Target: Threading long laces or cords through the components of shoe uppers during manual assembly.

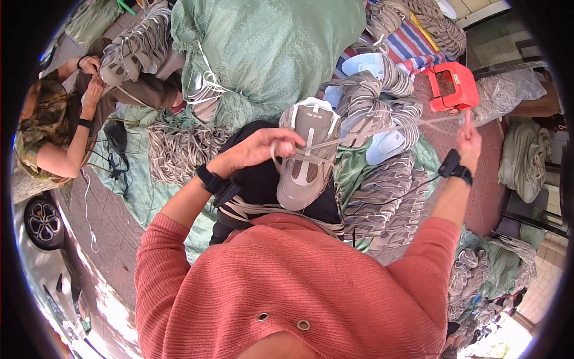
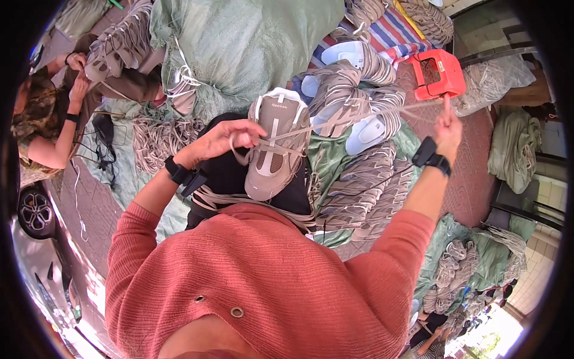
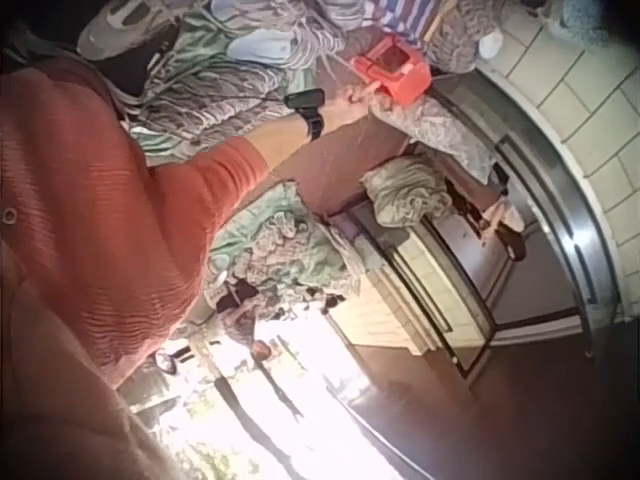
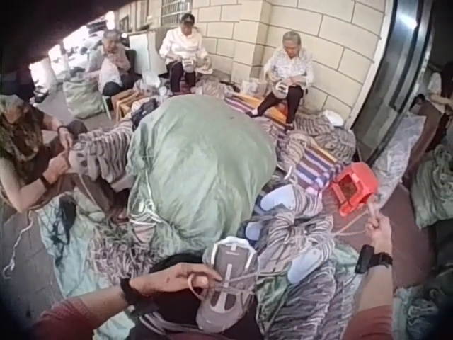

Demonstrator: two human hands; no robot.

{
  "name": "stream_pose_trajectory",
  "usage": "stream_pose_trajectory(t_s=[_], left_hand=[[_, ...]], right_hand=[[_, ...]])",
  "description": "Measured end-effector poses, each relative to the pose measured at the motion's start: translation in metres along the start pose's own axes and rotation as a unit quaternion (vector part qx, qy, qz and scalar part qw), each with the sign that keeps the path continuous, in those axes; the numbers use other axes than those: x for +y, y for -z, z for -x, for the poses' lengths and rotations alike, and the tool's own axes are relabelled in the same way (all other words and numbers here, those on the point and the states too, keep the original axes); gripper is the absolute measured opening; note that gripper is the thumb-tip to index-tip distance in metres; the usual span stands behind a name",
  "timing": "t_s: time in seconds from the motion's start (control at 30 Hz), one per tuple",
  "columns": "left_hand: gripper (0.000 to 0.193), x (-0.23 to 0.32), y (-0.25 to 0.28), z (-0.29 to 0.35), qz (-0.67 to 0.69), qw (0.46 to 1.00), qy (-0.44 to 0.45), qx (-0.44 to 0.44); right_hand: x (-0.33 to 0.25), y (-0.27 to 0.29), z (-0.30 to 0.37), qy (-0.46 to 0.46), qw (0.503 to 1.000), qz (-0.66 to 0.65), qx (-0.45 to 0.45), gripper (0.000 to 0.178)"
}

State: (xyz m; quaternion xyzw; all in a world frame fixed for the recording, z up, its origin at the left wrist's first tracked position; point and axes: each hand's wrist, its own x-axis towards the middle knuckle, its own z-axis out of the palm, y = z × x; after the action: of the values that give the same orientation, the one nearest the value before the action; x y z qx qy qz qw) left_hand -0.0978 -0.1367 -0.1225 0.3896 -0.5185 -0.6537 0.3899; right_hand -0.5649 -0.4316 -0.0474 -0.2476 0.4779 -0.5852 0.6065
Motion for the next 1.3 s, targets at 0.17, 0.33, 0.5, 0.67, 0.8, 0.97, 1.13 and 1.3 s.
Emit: stream_pose_trajectory(t_s=[0.17, 0.33, 0.5, 0.67, 0.8, 0.97, 1.13, 1.3], left_hand=[[0.021, 0.007, -0.005, 0.026, 0.363, 0.925, 0.070, 0.085], [0.024, 0.015, 0.015, 0.027, 0.277, 0.934, 0.196, 0.107], [0.017, 0.005, 0.012, 0.029, -0.220, 0.968, 0.110, 0.041], [0.011, 0.035, 0.008, 0.017, -0.187, 0.976, 0.093, 0.060], [0.004, 0.032, 0.015, 0.017, -0.320, 0.947, 0.026, 0.014], [0.024, 0.006, -0.010, 0.000, -0.433, 0.891, -0.119, 0.066], [0.050, 0.007, -0.015, -0.015, -0.441, 0.888, -0.101, 0.079], [0.032, 0.001, -0.027, -0.036, -0.492, 0.855, -0.117, 0.114]], right_hand=[[0.121, -0.096, 0.097, 0.000, 0.953, 0.246, -0.179, 0.018], [0.205, -0.142, 0.189, 0.277, 0.584, 0.565, -0.513, 0.022], [0.207, -0.156, 0.207, 0.304, 0.451, 0.641, -0.541, 0.025], [0.216, -0.158, 0.187, -0.059, 0.590, 0.497, -0.634, 0.016], [0.175, -0.151, 0.147, -0.392, 0.827, 0.164, -0.367, 0.019], [0.107, -0.111, 0.084, -0.248, 0.961, -0.018, -0.125, 0.019], [0.083, -0.070, 0.057, -0.268, 0.945, -0.026, -0.186, 0.019], [0.116, -0.096, 0.105, -0.053, 0.852, 0.515, -0.082, 0.018]])
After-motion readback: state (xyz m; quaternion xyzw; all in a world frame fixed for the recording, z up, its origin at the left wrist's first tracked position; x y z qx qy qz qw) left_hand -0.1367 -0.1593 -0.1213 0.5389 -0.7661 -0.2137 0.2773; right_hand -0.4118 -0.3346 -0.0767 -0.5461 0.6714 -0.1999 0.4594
